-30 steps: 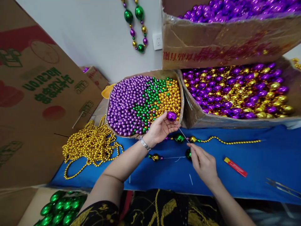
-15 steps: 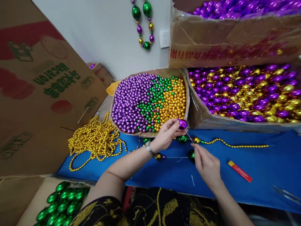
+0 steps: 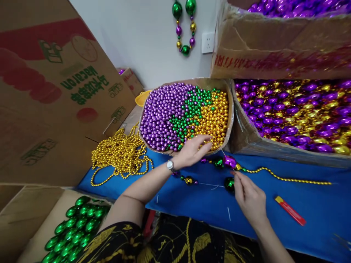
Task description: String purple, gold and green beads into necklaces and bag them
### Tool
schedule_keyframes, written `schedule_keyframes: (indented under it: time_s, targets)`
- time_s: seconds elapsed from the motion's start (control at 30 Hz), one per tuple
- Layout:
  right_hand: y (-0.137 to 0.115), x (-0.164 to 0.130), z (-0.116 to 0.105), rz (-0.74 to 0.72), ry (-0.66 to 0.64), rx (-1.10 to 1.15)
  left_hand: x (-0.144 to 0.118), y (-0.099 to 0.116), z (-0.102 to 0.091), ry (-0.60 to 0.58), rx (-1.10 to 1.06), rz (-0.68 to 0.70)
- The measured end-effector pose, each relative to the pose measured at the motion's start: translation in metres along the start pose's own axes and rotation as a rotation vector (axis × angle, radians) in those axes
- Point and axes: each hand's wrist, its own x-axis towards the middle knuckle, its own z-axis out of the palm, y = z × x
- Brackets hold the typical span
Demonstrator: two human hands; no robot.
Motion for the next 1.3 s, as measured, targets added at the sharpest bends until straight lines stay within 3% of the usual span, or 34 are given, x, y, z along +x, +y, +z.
schedule_keyframes:
  time_s: [0.03,0.1,0.23,0.3,0.47,0.53,0.8,1.03,1.3]
  targets:
    - [0.001,-0.001,0.000,0.004,0.008,-0.009,0.007,-0.005,-0.012,0.057,0.182,0.035]
    - [0.001,-0.002,0.001,0.006,0.020,-0.012,0.022,-0.018,-0.032,0.043,0.439,0.011]
    - [-0.002,-0.003,0.004,0.007,0.019,0.016,0.035,-0.036,-0.043,-0.065,0.517,-0.110]
    - [-0.004,-0.002,0.004,0.010,0.010,0.030,0.034,-0.035,-0.038,-0.046,0.340,-0.134]
    - [-0.008,-0.001,0.005,0.003,-0.005,0.068,0.021,-0.013,-0.016,0.022,-0.613,-0.311]
    - [-0.008,0.000,0.004,0.002,-0.004,0.072,0.017,-0.006,-0.007,0.007,-0.780,-0.360]
    - [-0.005,-0.003,0.001,0.006,-0.006,0.059,0.010,-0.001,0.007,0.013,-0.896,-0.402]
    - [-0.002,-0.003,0.000,-0.003,0.015,0.034,0.009,0.000,0.009,-0.043,-0.875,-0.297]
    - [-0.001,-0.005,-0.001,0.003,0.004,0.021,0.011,0.000,0.010,-0.052,-0.906,-0.304]
